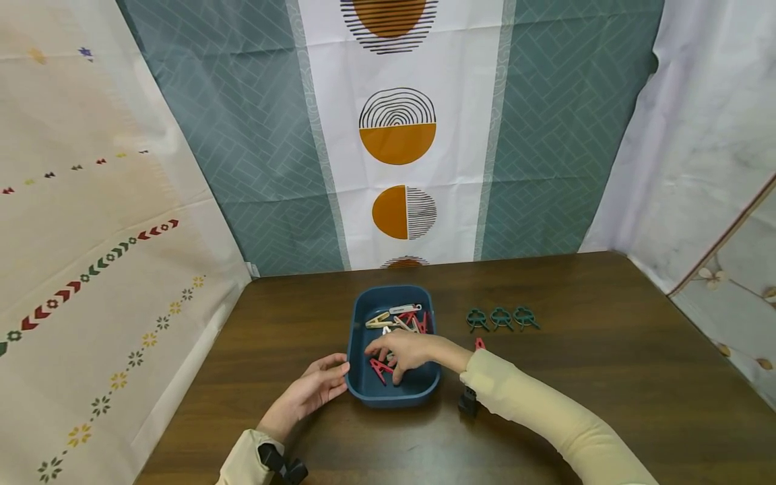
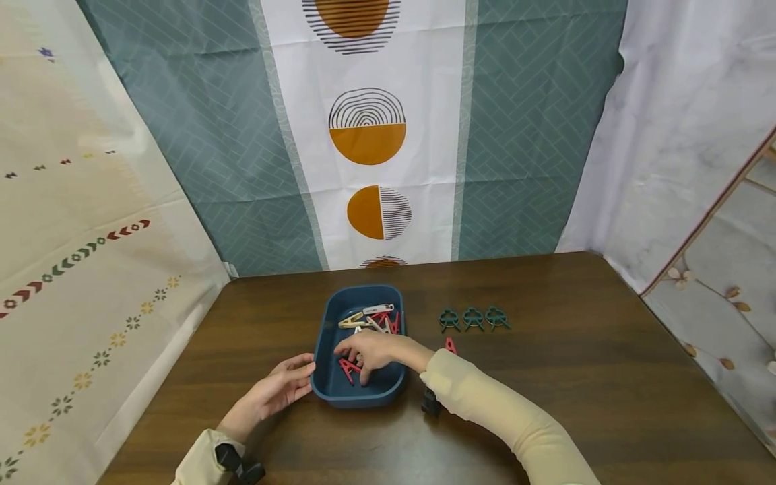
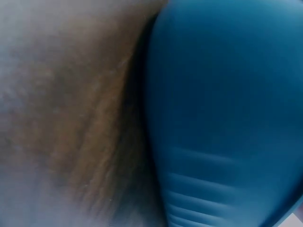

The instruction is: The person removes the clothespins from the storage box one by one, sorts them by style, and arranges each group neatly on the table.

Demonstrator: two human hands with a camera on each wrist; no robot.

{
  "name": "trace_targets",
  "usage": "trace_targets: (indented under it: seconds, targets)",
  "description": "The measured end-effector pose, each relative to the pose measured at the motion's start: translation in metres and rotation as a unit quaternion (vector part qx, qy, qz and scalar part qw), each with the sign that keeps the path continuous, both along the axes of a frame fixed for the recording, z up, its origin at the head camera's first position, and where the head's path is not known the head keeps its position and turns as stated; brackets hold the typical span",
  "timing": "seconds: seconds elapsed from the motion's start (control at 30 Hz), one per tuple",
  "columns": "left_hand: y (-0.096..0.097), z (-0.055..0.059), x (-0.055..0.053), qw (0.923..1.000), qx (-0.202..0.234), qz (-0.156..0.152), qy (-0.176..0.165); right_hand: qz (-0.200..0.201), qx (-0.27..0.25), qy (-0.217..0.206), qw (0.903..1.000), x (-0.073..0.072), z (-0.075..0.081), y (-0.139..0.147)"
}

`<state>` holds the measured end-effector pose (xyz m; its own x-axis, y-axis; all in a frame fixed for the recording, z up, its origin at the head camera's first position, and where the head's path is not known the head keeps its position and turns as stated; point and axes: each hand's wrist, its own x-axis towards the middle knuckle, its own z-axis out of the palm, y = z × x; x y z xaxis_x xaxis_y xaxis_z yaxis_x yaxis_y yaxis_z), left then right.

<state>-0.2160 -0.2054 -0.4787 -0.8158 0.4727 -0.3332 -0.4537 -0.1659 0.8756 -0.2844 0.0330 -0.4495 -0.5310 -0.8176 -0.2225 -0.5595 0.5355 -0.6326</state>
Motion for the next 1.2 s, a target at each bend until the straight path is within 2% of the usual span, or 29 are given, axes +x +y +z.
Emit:
trace_targets:
  seconds: [0.2, 0.47, 0.67, 0.93, 1.2]
  targets:
    - [-0.001, 0.0, 0.0, 0.9999, 0.007, -0.008, 0.004, 0.023, 0.02, 0.046, 0.9985, 0.001, 0.002, -0.003]
    - [-0.001, 0.0, 0.0, 0.9999, 0.005, -0.01, 0.006, 0.054, 0.014, 0.043, 0.9975, 0.001, -0.002, -0.003]
    - [0.0, 0.0, 0.0, 1.0, -0.001, -0.007, 0.002, 0.043, 0.006, 0.049, 0.9979, 0.001, -0.004, -0.002]
    - [-0.001, 0.0, 0.0, 1.0, -0.004, -0.006, 0.0, 0.017, -0.022, 0.008, 0.9996, 0.004, 0.006, 0.006]
    - [0.0, 0.0, 0.0, 1.0, -0.004, -0.002, -0.007, 0.004, -0.061, 0.005, 0.9981, 0.002, 0.013, 0.019]
